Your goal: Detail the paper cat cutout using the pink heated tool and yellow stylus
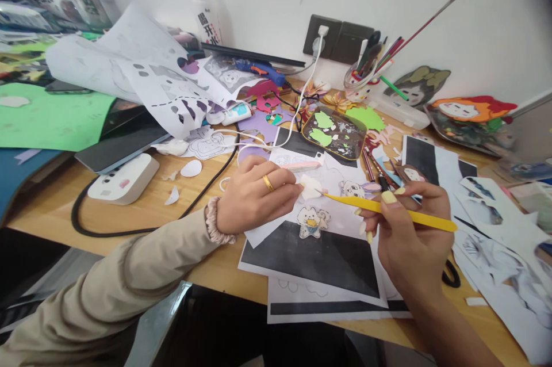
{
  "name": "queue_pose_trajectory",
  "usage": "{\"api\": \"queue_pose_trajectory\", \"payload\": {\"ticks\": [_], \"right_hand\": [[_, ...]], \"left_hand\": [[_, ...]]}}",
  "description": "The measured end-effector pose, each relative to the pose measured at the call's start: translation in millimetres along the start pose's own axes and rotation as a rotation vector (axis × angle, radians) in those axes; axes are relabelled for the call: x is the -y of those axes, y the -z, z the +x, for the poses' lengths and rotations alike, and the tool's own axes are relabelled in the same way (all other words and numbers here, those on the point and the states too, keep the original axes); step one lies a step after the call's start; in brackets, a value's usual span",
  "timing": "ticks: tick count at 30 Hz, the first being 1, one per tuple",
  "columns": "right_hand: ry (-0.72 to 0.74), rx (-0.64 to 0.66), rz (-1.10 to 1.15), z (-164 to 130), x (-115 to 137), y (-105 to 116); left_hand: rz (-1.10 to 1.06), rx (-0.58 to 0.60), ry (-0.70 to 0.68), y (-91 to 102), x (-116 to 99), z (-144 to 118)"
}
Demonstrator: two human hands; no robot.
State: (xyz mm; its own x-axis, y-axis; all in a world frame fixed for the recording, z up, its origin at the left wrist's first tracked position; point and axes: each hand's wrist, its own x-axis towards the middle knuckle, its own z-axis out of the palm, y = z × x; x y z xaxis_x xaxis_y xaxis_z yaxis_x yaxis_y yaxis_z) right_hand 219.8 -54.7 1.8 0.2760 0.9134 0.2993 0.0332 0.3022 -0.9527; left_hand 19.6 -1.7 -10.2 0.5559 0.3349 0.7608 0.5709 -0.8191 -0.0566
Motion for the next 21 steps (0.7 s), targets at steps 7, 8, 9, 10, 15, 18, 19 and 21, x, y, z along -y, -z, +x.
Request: {"api": "queue_pose_trajectory", "payload": {"ticks": [7,8,9,10,15,18,19,21], "right_hand": [[0.068,-0.018,-0.005,-1.5,0.4,0.9],[0.077,-0.025,-0.015,-1.7,0.5,0.9],[0.084,-0.028,-0.025,-2.1,0.6,0.6],[0.089,-0.029,-0.035,-2.5,0.6,0.3],[0.101,-0.013,-0.084,-4.4,-0.4,-2.1],[0.099,-0.004,-0.078,-4.9,-1.0,-2.7],[0.097,0.0,-0.074,-5.0,-1.1,-2.8],[0.096,0.003,-0.067,-5.3,-1.0,-2.8]], "left_hand": [[-0.055,0.001,0.078,2.2,1.2,-0.9],[-0.052,0.001,0.081,2.6,1.5,-1.0],[-0.048,0.0,0.077,2.8,1.7,-1.1],[-0.044,-0.001,0.067,2.8,1.7,-1.2],[-0.022,0.023,-0.002,1.2,0.5,-1.1],[-0.009,0.028,-0.003,0.0,-0.5,-0.4],[-0.004,0.03,-0.003,-0.4,-0.7,-0.1],[0.002,0.038,-0.003,-1.0,-1.2,0.5]]}}
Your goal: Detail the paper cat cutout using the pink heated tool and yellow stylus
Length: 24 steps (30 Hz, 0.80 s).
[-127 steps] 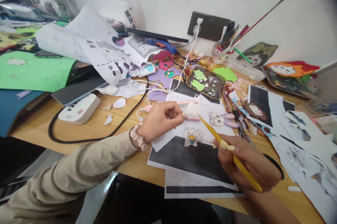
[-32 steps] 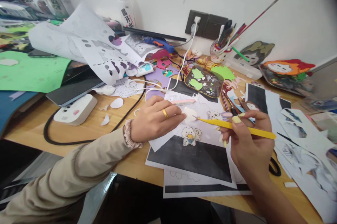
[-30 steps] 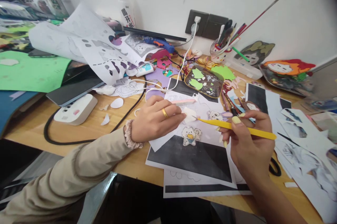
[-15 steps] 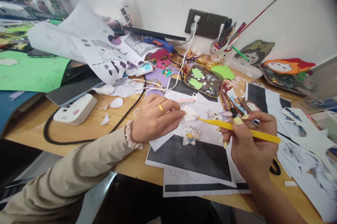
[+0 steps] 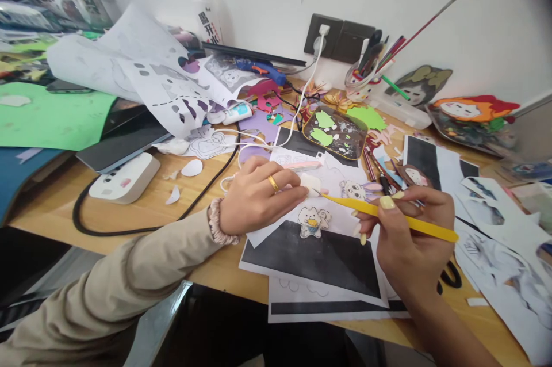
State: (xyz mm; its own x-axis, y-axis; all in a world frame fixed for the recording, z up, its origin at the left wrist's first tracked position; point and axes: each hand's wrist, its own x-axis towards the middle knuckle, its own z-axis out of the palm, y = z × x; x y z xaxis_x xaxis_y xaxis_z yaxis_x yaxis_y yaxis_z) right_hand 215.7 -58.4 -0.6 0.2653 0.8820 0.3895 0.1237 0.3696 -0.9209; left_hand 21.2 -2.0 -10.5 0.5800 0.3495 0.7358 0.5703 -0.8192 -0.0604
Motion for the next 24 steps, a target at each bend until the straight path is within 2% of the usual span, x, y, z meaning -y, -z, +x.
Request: {"api": "queue_pose_trajectory", "payload": {"ticks": [9,15,24], "right_hand": [[-0.006,-0.012,0.007,0.4,-0.4,-1.3],[-0.002,-0.02,0.034,0.5,0.7,0.9],[-0.037,-0.029,0.073,1.0,1.6,1.1]], "left_hand": [[-0.008,0.016,-0.013,0.0,-0.1,-0.9],[-0.042,-0.016,0.067,0.6,1.2,-3.1],[0.079,-0.036,-0.03,0.8,1.1,-0.1]]}}
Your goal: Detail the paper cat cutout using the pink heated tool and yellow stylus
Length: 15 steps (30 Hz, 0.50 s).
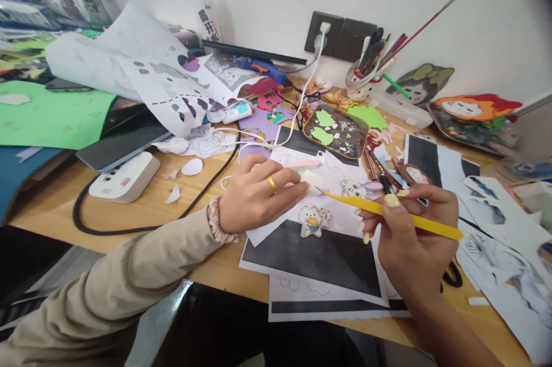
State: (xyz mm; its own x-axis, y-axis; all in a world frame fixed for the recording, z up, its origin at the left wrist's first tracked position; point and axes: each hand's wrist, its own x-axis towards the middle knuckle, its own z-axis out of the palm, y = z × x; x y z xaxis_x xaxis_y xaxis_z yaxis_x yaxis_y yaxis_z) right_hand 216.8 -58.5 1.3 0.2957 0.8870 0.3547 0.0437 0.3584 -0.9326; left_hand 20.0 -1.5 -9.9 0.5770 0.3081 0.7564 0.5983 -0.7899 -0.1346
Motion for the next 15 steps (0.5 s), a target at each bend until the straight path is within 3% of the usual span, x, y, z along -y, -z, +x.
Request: {"api": "queue_pose_trajectory", "payload": {"ticks": [10,15], "right_hand": [[-0.033,0.021,0.014,0.9,-1.3,1.4],[-0.031,0.028,-0.007,0.8,-0.6,0.8]], "left_hand": [[0.061,-0.054,-0.117,3.8,0.2,1.9],[0.019,-0.057,-0.042,1.5,-2.1,0.7]]}}
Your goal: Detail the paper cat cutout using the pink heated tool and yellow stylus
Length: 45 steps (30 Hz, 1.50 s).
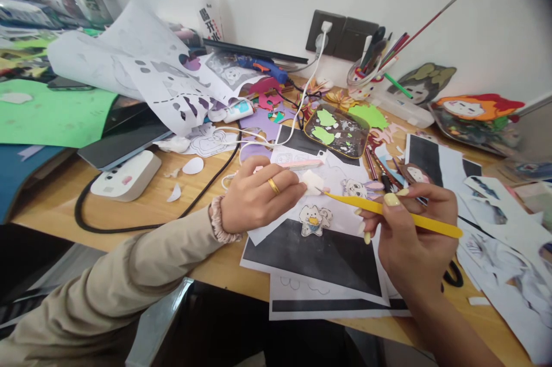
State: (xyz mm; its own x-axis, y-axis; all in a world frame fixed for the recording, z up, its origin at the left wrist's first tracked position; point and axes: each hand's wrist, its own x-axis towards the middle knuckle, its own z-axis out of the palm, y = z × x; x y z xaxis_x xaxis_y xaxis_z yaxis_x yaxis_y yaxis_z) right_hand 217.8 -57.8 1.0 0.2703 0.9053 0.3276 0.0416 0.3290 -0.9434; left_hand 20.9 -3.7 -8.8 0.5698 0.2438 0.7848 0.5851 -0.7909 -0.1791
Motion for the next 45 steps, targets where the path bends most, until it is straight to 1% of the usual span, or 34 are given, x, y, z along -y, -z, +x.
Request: {"api": "queue_pose_trajectory", "payload": {"ticks": [5,9,17,22,27,30,35,38,42,45], "right_hand": [[0.024,-0.002,-0.02,0.3,-0.3,0.7],[0.034,-0.019,-0.018,0.8,-0.9,0.5],[0.02,-0.016,-0.022,0.2,0.4,0.7],[0.003,0.008,-0.017,-0.2,-0.9,0.1],[-0.004,0.026,0.011,-0.2,-0.9,-1.7],[0.001,0.024,0.015,-0.4,-0.5,-1.7],[0.011,0.012,0.0,-0.6,-0.4,-1.4],[0.025,0.006,0.005,-1.6,-0.4,-1.7],[0.054,-0.011,-0.021,-2.5,-0.4,-1.0],[0.078,-0.026,-0.048,0.2,-0.8,1.2]], "left_hand": [[-0.087,0.019,0.161,-2.0,-1.4,-3.1],[-0.145,0.053,0.2,1.1,-0.3,-2.8],[-0.1,0.101,0.069,0.5,1.0,0.0],[-0.045,0.046,0.015,1.2,1.6,1.6],[-0.035,0.029,-0.024,1.0,0.5,2.1],[-0.06,0.026,0.027,-0.8,-1.2,1.4],[-0.169,0.065,0.192,-2.6,-3.7,-0.6],[-0.205,0.072,0.236,-2.6,-5.0,-0.7],[-0.216,0.072,0.258,-1.9,-5.1,-0.3],[-0.202,0.045,0.328,0.0,-2.8,-0.1]]}}
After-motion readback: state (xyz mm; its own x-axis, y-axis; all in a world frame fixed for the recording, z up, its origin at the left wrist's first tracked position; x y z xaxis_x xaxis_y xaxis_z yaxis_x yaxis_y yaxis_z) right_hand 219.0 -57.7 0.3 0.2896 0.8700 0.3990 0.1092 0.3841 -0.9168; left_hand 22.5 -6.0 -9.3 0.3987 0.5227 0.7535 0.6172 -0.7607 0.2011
